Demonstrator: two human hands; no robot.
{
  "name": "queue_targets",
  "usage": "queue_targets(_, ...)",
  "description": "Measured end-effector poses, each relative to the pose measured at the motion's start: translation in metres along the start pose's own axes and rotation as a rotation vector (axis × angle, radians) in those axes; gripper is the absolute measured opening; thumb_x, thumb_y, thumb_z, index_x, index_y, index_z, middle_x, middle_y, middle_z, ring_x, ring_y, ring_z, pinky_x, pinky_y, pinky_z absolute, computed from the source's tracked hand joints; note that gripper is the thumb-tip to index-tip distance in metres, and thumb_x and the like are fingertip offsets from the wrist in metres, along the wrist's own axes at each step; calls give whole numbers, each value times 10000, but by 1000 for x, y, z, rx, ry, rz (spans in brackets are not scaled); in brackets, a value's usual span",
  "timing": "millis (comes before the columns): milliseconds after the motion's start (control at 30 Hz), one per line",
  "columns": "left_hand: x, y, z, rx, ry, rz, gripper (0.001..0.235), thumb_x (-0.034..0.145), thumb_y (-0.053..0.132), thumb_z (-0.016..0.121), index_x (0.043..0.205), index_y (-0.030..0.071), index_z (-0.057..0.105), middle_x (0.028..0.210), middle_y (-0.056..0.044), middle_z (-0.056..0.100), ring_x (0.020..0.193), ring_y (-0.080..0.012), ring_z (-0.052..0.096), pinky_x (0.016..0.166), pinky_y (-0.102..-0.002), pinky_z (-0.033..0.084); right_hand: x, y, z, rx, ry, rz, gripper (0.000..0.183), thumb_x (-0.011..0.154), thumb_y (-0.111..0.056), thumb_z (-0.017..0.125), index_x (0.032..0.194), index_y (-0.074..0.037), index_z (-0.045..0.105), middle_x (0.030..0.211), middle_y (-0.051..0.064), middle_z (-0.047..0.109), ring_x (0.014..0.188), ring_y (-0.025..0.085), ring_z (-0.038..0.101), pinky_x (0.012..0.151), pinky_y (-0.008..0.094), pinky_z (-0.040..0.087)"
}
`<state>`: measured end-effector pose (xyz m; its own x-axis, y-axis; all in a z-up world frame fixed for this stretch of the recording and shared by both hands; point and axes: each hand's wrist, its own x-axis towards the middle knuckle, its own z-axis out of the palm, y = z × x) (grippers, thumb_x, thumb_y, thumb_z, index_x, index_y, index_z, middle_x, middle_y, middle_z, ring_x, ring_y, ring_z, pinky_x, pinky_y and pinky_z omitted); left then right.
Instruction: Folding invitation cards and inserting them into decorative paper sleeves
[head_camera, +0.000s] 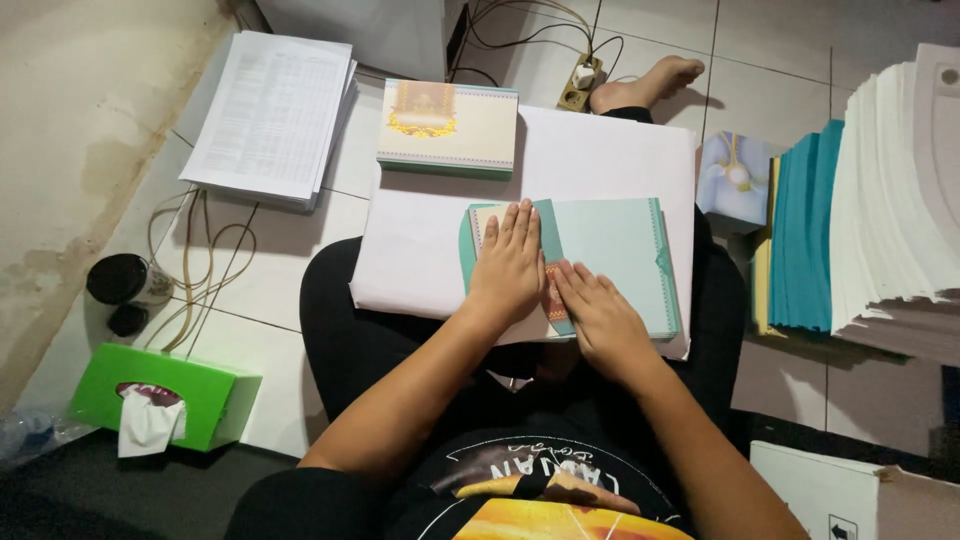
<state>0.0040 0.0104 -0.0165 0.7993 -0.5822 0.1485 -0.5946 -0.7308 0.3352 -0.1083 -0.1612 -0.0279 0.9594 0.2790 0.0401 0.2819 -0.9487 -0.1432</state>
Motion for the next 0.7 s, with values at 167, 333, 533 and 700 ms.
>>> queue_targets(167,1,-8,17,29,122,41,634,950,198,393,1536,-42,373,1623,-243,324,1514,-377,300,1230,-527,153,88,34,12,24,68,17,698,936,-102,400,1624,-163,304,1687,37,290,1541,252,269,1243,443,199)
queue_targets(333,0,-7,17,18,172,44,640,909,192,428,1507,-36,427,1594,-234,379,1486,-376,361,1216,-521,207,64,17,0,50,80,30,710,921,-79,400,1623,-126,302,1689,74,284,1543,275,264,1244,457,189)
queue_targets(533,2,-11,18,-35,225,40,589,882,55,391,1456,-60,463,1502,-264,463,1431,-397,430,1176,-514,272,-12,-29,-25,18,45,77,639,984,-245,425,1606,-147,321,1673,47,315,1510,241,317,1217,415,247)
queue_targets(700,-5,-7,6,-73,471,110,543,850,-30,512,1392,-13,492,1267,-226,553,1113,-353,603,981,-428,458,7,-52,-49,-60,5,273,852,846,-482,662,1564,-117,384,1378,87,557,1251,251,566,1016,399,477)
